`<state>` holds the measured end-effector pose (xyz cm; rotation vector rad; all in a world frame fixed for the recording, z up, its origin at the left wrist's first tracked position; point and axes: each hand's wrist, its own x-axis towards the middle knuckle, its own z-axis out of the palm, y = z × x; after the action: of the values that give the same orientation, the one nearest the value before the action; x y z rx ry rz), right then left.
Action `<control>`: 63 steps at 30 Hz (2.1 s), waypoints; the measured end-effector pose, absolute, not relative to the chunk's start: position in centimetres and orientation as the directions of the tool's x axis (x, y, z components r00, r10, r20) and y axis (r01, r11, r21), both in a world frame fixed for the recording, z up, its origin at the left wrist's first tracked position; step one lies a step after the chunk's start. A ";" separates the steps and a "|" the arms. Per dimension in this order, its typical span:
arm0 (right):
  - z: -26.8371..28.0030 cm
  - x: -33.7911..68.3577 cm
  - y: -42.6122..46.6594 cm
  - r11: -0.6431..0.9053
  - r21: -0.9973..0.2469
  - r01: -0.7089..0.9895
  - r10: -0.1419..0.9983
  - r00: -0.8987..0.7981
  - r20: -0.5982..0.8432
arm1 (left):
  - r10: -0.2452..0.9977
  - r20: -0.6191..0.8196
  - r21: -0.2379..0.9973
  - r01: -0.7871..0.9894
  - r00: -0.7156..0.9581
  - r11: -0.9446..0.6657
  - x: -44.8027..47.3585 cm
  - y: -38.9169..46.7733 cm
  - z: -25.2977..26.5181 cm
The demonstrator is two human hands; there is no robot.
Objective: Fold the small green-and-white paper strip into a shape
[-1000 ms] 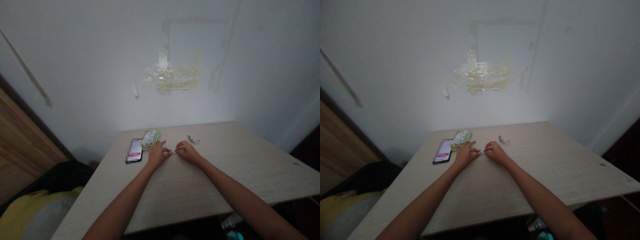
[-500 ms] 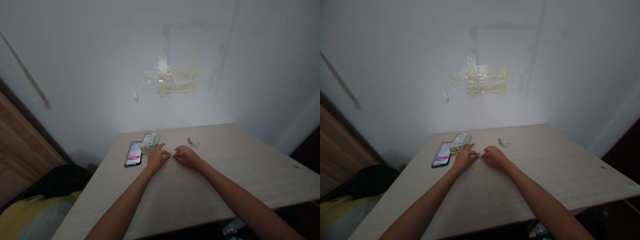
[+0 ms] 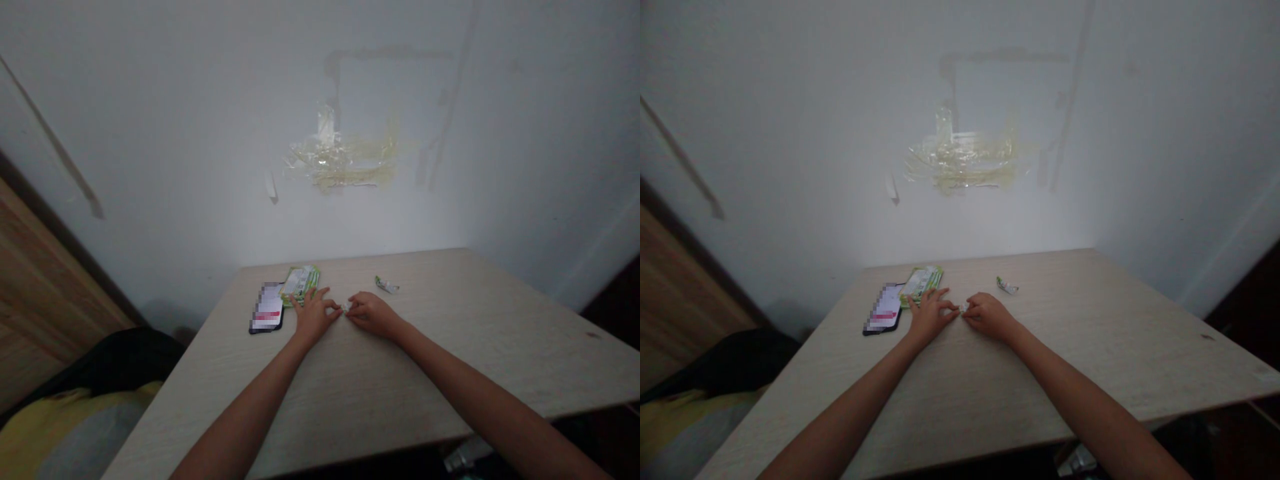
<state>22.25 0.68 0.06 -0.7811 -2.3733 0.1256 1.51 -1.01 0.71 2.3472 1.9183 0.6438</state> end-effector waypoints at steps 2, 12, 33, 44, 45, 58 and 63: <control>-0.1 22.3 0.7 0.829 -0.257 0.496 0.550 -0.638 0.539 | 0.948 0.285 0.293 0.928 0.144 -0.230 1.5 -1.0 0.7; -0.4 22.2 1.1 0.799 -0.233 0.555 0.588 -0.637 0.499 | 0.945 0.290 0.307 0.921 0.150 -0.241 1.4 -0.8 0.4; -0.5 22.2 1.5 0.742 -0.190 0.643 0.658 -0.642 0.394 | 0.948 0.280 0.352 0.902 0.152 -0.249 1.4 -0.5 0.2; -0.6 22.1 1.9 0.751 -0.244 0.613 0.652 -0.635 0.414 | 0.946 0.283 0.359 0.898 0.156 -0.256 1.4 -0.5 0.3; -0.6 22.1 1.9 0.749 -0.245 0.615 0.655 -0.633 0.413 | 0.946 0.285 0.360 0.897 0.157 -0.257 1.3 -0.5 0.3; -0.9 22.1 1.9 0.762 -0.339 0.552 0.646 -0.613 0.454 | 0.942 0.304 0.341 0.907 0.144 -0.249 1.3 -0.5 0.0; -0.8 22.6 1.8 0.777 -0.392 0.493 0.630 -0.616 0.474 | 0.940 0.310 0.322 0.914 0.144 -0.246 1.4 -0.7 0.0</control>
<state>22.55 1.82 -0.84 -0.8338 -2.3612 0.2964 1.39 -0.69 0.03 2.3331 1.8928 0.7024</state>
